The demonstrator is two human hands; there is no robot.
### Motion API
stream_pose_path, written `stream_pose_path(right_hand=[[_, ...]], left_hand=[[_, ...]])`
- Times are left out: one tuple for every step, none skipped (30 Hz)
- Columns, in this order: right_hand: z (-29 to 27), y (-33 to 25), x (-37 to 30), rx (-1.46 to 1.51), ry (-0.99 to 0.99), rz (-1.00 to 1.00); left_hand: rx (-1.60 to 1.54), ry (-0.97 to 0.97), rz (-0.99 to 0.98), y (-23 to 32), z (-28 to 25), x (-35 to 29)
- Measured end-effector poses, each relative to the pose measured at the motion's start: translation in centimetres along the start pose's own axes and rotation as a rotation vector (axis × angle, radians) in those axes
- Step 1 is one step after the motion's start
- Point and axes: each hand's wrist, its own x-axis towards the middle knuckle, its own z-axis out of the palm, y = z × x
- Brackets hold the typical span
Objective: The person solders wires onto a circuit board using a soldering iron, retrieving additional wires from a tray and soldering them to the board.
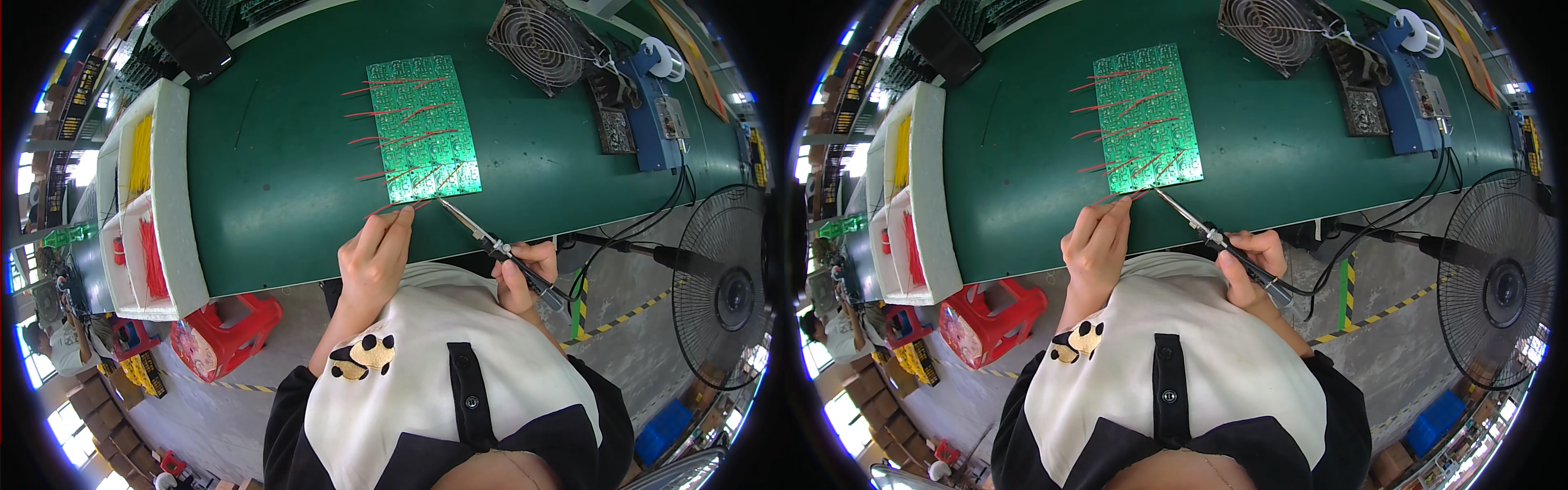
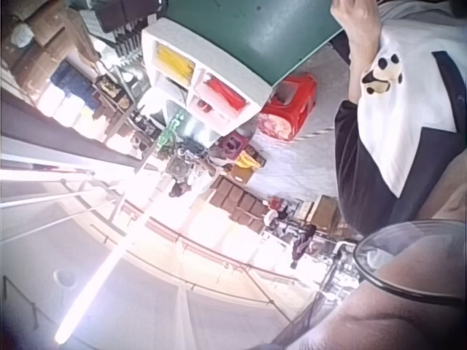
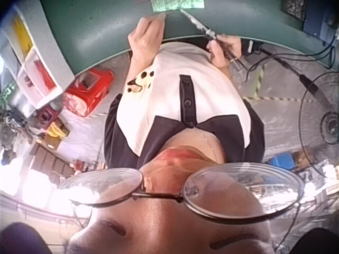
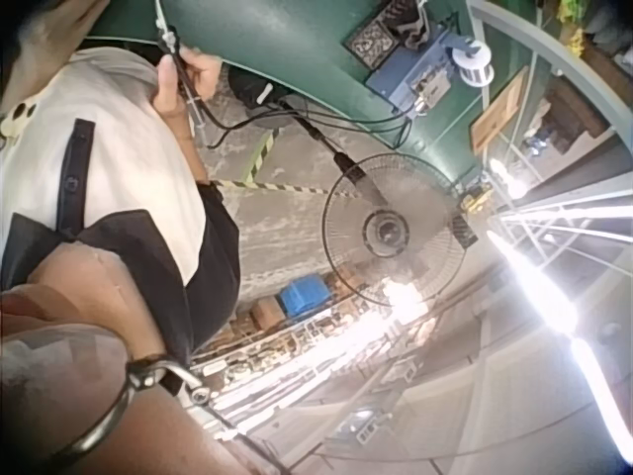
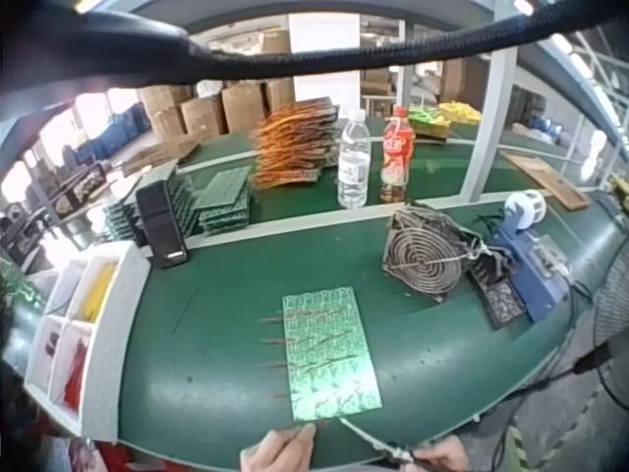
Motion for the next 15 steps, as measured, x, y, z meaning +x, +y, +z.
stream_pose_path(right_hand=[[-0.3,0.1,0.0,-0.001,0.000,0.001],[-0.7,0.1,0.0,0.014,-0.056,-0.009],[-0.9,0.1,0.0,0.030,-0.112,-0.018],[-0.9,0.1,0.0,0.029,-0.112,-0.018],[-0.7,-0.1,0.0,0.037,-0.095,-0.012],[-0.6,-0.2,0.0,0.044,-0.078,-0.007],[-0.7,-0.3,0.1,0.043,-0.076,-0.007],[-0.7,-0.3,0.2,0.039,-0.045,-0.020],[-0.8,-0.3,0.2,0.034,-0.013,-0.032],[-1.0,-0.3,0.3,0.035,-0.011,-0.033],[-1.3,-0.5,0.4,0.016,0.032,-0.029],[-1.5,-0.6,0.5,-0.003,0.074,-0.026],[-1.5,-0.6,0.7,-0.005,0.107,-0.031],[-1.7,-0.7,0.6,-0.006,0.111,-0.032],[-1.9,-0.8,0.5,0.011,0.114,-0.030]], left_hand=[[0.000,0.000,-0.001,0.0,0.0,0.0],[-0.002,-0.001,-0.003,0.1,-0.1,0.1],[-0.003,-0.001,-0.005,0.1,-0.1,0.1],[-0.004,-0.002,-0.006,0.1,-0.1,0.1],[-0.010,0.004,-0.005,0.1,0.0,0.1],[-0.016,0.009,-0.003,0.0,0.0,0.0],[-0.018,0.008,-0.003,0.0,0.1,0.0],[-0.025,0.017,0.020,-0.2,0.2,-0.1],[-0.032,0.027,0.043,-0.3,0.2,-0.1],[-0.032,0.026,0.045,-0.3,-0.1,-0.2],[-0.038,0.034,0.038,-0.1,-0.4,0.0],[-0.043,0.041,0.030,0.1,-0.7,0.1],[-0.049,0.040,0.034,0.3,-1.0,0.2],[-0.020,0.033,0.062,0.7,-1.5,0.3],[0.009,0.026,0.089,0.9,-1.6,0.3]])
